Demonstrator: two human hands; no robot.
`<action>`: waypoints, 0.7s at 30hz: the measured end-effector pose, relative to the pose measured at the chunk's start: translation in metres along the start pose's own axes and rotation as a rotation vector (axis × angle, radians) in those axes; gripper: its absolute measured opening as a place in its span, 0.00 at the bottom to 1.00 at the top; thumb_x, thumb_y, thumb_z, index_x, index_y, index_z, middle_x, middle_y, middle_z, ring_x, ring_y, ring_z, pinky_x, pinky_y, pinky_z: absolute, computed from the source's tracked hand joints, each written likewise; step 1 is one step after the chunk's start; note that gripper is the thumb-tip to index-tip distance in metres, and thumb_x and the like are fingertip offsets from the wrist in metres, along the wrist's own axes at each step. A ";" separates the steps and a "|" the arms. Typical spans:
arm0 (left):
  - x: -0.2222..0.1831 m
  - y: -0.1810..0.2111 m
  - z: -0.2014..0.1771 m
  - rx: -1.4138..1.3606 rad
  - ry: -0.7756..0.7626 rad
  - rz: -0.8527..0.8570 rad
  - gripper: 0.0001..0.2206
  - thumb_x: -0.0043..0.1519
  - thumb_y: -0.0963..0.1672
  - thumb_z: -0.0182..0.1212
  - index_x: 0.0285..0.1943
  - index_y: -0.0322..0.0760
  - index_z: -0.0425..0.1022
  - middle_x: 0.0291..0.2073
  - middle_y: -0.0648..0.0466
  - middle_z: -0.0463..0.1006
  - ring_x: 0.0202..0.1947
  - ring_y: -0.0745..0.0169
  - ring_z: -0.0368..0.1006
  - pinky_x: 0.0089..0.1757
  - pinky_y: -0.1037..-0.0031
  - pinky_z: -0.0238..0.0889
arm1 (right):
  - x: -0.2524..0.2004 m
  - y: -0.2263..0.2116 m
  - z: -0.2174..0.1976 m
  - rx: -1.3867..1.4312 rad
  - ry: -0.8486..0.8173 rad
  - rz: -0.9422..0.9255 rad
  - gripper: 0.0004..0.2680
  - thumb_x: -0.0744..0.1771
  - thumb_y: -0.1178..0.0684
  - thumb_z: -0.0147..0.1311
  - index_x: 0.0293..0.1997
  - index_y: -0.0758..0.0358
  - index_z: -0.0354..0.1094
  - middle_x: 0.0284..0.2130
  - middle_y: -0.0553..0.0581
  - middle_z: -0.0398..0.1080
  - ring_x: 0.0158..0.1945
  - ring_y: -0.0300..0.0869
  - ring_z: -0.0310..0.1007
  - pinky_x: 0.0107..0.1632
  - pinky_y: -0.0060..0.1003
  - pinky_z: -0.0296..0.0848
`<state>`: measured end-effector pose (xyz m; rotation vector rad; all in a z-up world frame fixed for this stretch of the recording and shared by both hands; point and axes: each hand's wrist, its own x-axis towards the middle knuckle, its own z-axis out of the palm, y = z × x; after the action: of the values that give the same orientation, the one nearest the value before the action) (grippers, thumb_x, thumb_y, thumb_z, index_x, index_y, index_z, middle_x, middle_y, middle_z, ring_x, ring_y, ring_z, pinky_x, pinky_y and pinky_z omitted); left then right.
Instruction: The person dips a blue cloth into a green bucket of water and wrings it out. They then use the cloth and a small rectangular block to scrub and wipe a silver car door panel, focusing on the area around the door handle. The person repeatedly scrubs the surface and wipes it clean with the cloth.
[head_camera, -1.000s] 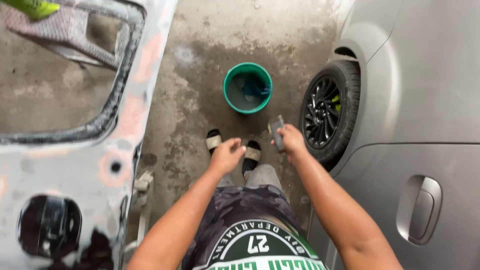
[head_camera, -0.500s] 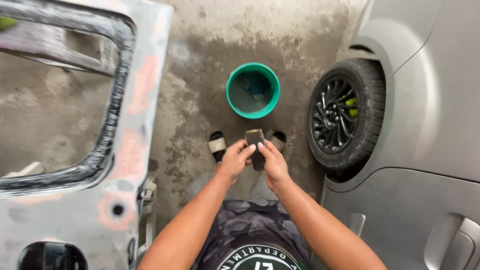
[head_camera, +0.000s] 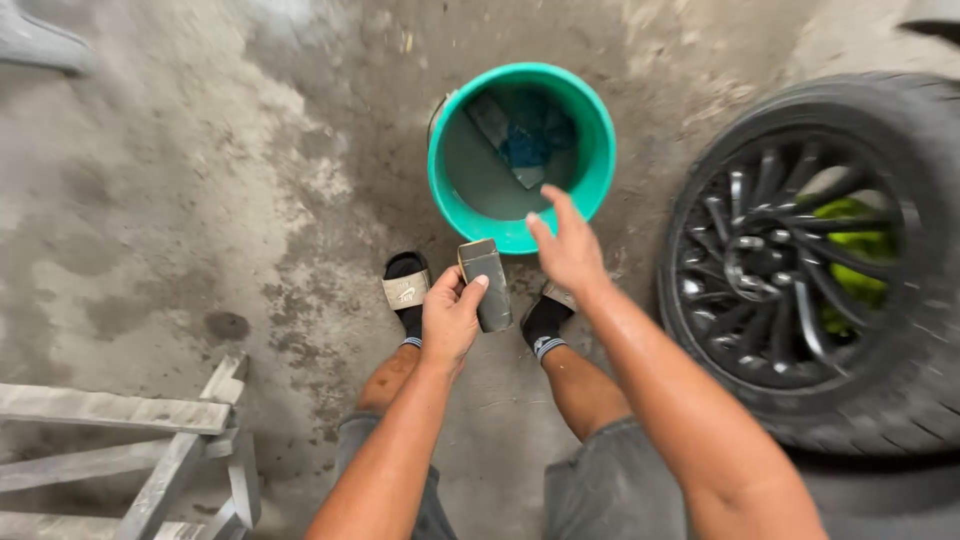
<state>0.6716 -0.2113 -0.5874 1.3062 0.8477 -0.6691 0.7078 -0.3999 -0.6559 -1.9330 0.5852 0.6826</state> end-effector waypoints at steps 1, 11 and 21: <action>0.016 -0.015 -0.004 0.002 0.019 -0.015 0.08 0.66 0.41 0.59 0.51 0.31 0.77 0.37 0.58 0.80 0.36 0.76 0.72 0.40 0.80 0.66 | 0.033 0.029 0.013 0.003 -0.022 0.010 0.22 0.68 0.44 0.54 0.70 0.58 0.59 0.61 0.67 0.68 0.60 0.56 0.69 0.63 0.45 0.66; 0.104 -0.064 -0.002 0.055 0.055 -0.029 0.07 0.68 0.40 0.58 0.52 0.30 0.76 0.33 0.59 0.78 0.32 0.78 0.69 0.35 0.81 0.65 | 0.205 0.133 0.122 -0.270 -0.111 0.089 0.24 0.70 0.35 0.46 0.71 0.57 0.57 0.66 0.70 0.58 0.68 0.64 0.56 0.65 0.52 0.58; 0.120 -0.022 0.014 0.123 0.141 -0.097 0.11 0.66 0.39 0.57 0.56 0.32 0.76 0.39 0.56 0.82 0.37 0.75 0.75 0.39 0.80 0.69 | 0.073 0.053 0.023 0.273 -0.034 0.052 0.11 0.69 0.52 0.54 0.53 0.67 0.73 0.38 0.56 0.77 0.43 0.36 0.73 0.48 0.33 0.72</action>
<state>0.7212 -0.2239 -0.6990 1.4428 1.0027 -0.7211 0.7215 -0.4090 -0.7481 -1.6547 0.6731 0.6321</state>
